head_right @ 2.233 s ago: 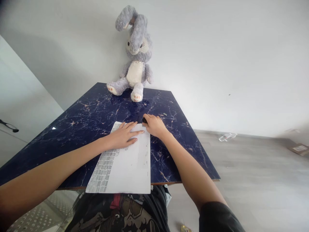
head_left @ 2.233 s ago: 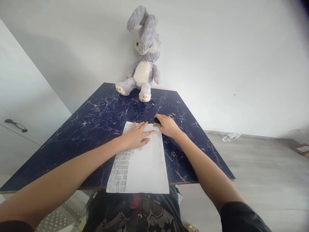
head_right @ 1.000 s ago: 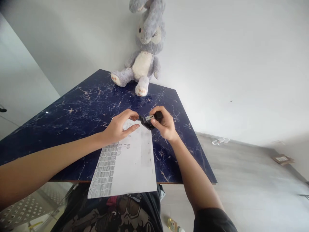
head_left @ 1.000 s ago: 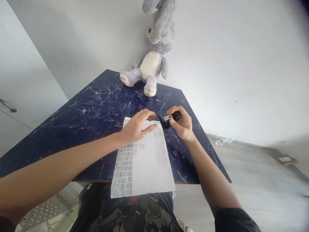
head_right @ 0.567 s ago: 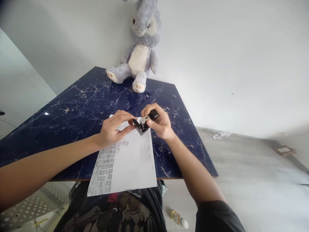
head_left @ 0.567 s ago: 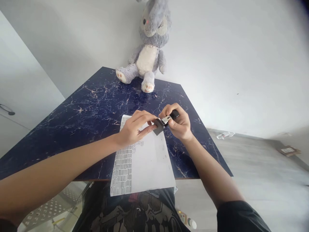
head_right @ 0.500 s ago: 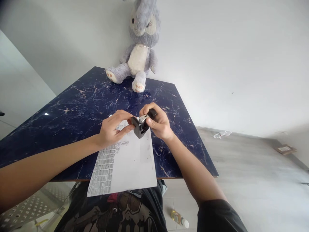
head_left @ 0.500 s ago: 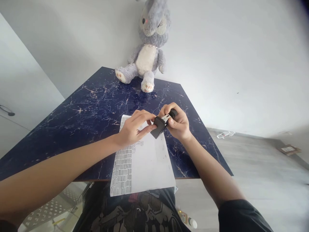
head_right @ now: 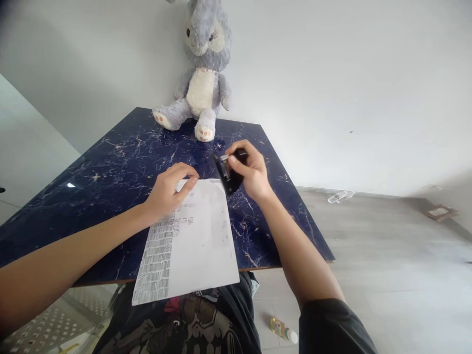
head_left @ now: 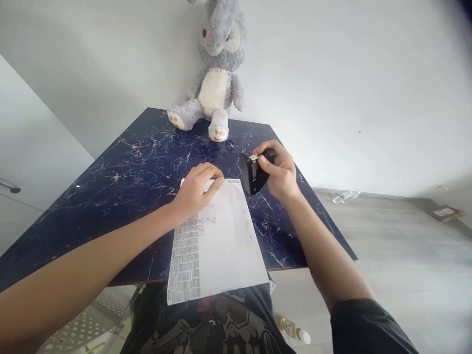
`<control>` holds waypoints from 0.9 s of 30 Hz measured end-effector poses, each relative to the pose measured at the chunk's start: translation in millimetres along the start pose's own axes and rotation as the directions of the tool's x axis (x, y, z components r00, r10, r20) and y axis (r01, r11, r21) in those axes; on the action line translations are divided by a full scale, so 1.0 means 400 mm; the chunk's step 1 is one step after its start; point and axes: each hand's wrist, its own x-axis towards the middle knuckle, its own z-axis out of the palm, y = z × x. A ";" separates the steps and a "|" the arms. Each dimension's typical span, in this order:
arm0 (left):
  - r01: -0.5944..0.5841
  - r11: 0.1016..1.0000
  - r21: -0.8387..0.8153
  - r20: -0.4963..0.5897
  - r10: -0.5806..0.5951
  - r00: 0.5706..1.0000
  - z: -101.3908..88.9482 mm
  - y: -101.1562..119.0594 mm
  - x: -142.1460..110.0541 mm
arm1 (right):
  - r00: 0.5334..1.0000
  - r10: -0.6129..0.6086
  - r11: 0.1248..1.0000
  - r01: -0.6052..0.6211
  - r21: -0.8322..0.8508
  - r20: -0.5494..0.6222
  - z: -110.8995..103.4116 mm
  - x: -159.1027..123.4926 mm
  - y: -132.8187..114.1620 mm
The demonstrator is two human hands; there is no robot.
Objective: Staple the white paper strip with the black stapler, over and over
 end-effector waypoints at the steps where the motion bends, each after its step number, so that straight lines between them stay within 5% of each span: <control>1: 0.042 0.997 0.064 0.081 -0.047 0.996 0.004 -0.017 0.002 | 0.999 0.015 0.994 -0.019 -0.111 -0.040 -0.024 0.009 0.010; 5: 0.025 0.975 0.220 0.367 -0.107 0.924 0.034 -0.078 -0.005 | 0.993 0.118 0.848 -0.103 -0.520 -0.006 -0.082 0.027 0.056; 9: -0.061 0.955 0.289 0.502 -0.097 0.859 0.056 -0.100 -0.020 | 0.970 0.194 0.728 -0.044 -0.684 0.144 -0.067 0.021 0.087; 17: -0.070 0.951 0.300 0.522 -0.103 0.846 0.052 -0.090 -0.017 | 0.947 0.250 0.578 0.022 -0.816 0.203 -0.034 0.014 0.109; 27: -0.101 0.924 0.369 0.529 -0.119 0.840 0.054 -0.078 -0.007 | 0.899 0.364 0.549 0.004 -0.836 0.243 -0.076 0.019 0.123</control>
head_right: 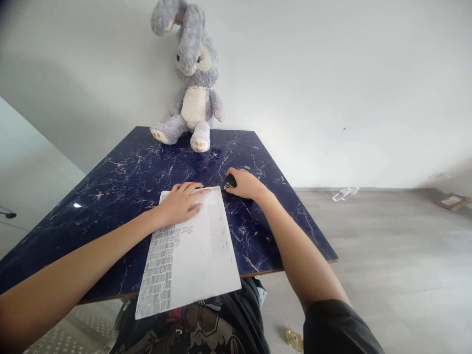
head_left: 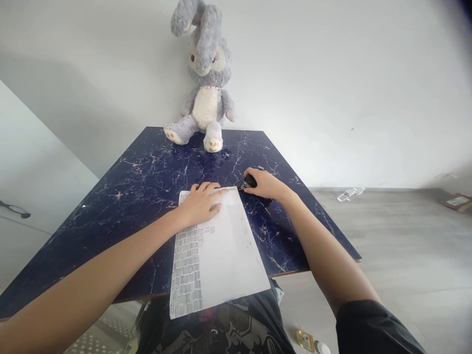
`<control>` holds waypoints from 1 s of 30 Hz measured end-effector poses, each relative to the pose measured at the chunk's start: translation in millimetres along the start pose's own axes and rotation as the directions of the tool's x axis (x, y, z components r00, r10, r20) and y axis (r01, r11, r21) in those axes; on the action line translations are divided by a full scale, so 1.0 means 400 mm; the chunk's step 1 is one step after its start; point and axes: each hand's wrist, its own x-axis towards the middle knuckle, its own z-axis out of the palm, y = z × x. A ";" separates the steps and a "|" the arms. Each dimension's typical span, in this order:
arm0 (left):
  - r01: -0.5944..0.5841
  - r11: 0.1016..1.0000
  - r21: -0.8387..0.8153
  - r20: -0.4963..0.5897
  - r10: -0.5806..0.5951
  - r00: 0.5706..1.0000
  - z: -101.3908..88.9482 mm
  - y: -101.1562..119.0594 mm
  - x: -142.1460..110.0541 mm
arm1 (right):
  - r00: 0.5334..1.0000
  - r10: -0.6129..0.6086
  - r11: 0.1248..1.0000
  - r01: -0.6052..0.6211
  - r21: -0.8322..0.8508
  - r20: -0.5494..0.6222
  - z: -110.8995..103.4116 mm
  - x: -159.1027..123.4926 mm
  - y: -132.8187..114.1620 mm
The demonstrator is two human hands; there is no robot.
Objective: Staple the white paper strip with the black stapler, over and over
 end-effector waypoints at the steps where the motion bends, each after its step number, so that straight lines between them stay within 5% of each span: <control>1: 0.002 1.000 0.004 0.003 -0.002 1.000 0.000 0.000 0.001 | 0.999 0.002 1.000 -0.002 0.012 0.037 -0.002 0.001 0.006; 9: 0.013 1.000 0.014 -0.015 -0.012 1.000 0.004 0.001 -0.002 | 0.998 0.033 0.999 -0.035 0.038 0.050 0.006 0.009 0.006; 14: 0.072 0.952 -0.297 -0.166 -0.126 0.978 0.013 -0.025 0.005 | 0.984 0.159 0.987 -0.155 0.047 -0.084 -0.003 0.004 -0.011; 16: 0.116 0.872 -0.476 -0.310 -0.290 0.905 0.007 -0.047 0.012 | 0.956 0.221 0.973 -0.204 0.106 -0.193 -0.014 -0.001 -0.048; 18: 0.143 0.809 -0.570 -0.453 -0.455 0.767 -0.007 -0.075 0.013 | 0.959 0.192 0.972 -0.155 0.178 -0.208 -0.014 -0.005 -0.113; 20: 0.174 0.791 -0.586 -0.555 -0.548 0.626 -0.024 -0.105 0.006 | 0.992 0.082 0.973 -0.059 0.223 -0.097 0.007 -0.005 -0.199; 22: 0.200 0.786 -0.584 -0.611 -0.589 0.529 -0.037 -0.134 -0.006 | 1.000 0.022 0.981 -0.022 0.193 0.000 0.044 0.006 -0.286; 26: 0.230 0.762 -0.605 -0.618 -0.632 0.467 -0.043 -0.172 -0.023 | 0.998 -0.037 0.993 0.031 0.111 0.058 0.115 0.044 -0.374; 30: 0.235 0.742 -0.627 -0.582 -0.647 0.492 -0.037 -0.164 -0.023 | 1.000 -0.003 0.993 0.002 0.115 0.015 0.114 0.042 -0.294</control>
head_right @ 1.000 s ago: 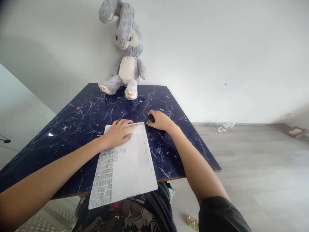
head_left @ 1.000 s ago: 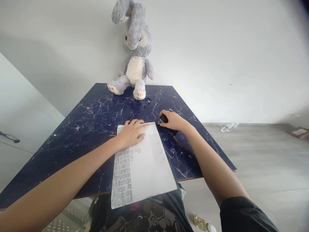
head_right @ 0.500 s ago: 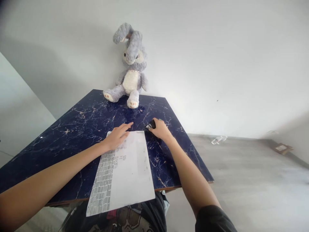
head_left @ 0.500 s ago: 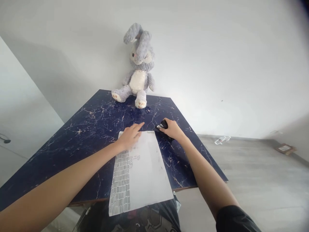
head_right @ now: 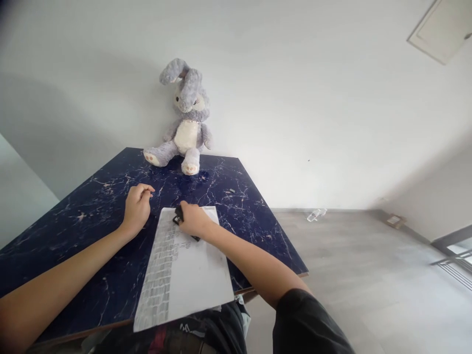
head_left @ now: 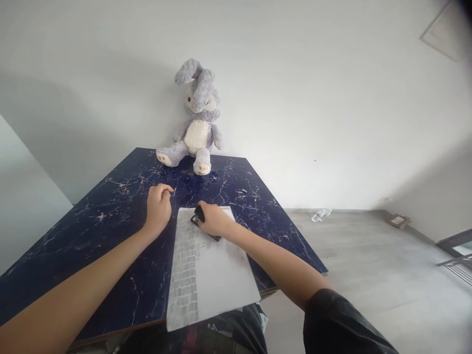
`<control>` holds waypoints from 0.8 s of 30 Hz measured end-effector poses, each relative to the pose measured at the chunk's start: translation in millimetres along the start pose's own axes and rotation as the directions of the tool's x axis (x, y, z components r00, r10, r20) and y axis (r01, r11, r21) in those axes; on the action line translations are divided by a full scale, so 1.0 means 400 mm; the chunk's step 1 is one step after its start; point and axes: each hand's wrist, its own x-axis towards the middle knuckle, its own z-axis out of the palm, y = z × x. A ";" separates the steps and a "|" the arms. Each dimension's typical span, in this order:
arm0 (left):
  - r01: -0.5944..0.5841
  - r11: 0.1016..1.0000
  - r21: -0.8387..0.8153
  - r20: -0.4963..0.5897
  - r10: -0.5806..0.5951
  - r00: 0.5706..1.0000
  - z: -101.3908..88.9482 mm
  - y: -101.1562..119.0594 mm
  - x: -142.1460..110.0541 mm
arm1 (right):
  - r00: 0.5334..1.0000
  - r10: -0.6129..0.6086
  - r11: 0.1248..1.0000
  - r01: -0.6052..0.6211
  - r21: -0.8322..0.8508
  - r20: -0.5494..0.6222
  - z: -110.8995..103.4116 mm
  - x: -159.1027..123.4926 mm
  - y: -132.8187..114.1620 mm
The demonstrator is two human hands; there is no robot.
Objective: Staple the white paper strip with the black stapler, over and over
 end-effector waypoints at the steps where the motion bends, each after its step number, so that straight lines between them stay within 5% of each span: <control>1: 0.009 1.000 -0.006 0.012 -0.009 1.000 0.003 0.005 -0.004 | 1.000 0.016 1.000 -0.016 0.004 -0.017 -0.017 -0.011 0.040; 6: 0.012 1.000 -0.023 0.058 -0.011 0.998 0.016 0.027 -0.021 | 0.981 0.181 0.983 -0.182 -0.009 -0.063 -0.125 -0.090 0.265; 8: 0.007 1.000 -0.022 0.068 -0.006 0.998 0.020 0.028 -0.023 | 0.969 0.245 0.963 -0.239 0.123 -0.039 -0.152 -0.114 0.341; 11: 0.016 1.000 -0.025 0.073 -0.014 0.997 0.022 0.024 -0.023 | 0.970 0.242 0.887 -0.206 0.414 -0.036 -0.163 -0.123 0.432; 13: 0.020 0.999 -0.042 0.072 -0.017 0.997 0.021 0.016 -0.019 | 0.951 0.245 0.870 -0.131 0.475 -0.188 -0.156 -0.110 0.481; 16: 0.041 0.995 -0.089 0.062 -0.035 0.997 0.018 -0.004 -0.009 | 0.928 0.143 0.977 -0.076 0.201 -0.343 -0.134 -0.076 0.540; 20: 0.102 0.986 -0.129 0.016 -0.101 0.995 0.015 -0.029 0.013 | 0.996 0.058 0.987 -0.067 -0.148 -0.061 -0.092 -0.038 0.583; 24: 0.073 0.992 -0.105 -0.034 -0.077 0.996 -0.012 -0.046 0.069 | 0.991 0.114 0.957 -0.092 -0.276 0.065 -0.055 0.007 0.559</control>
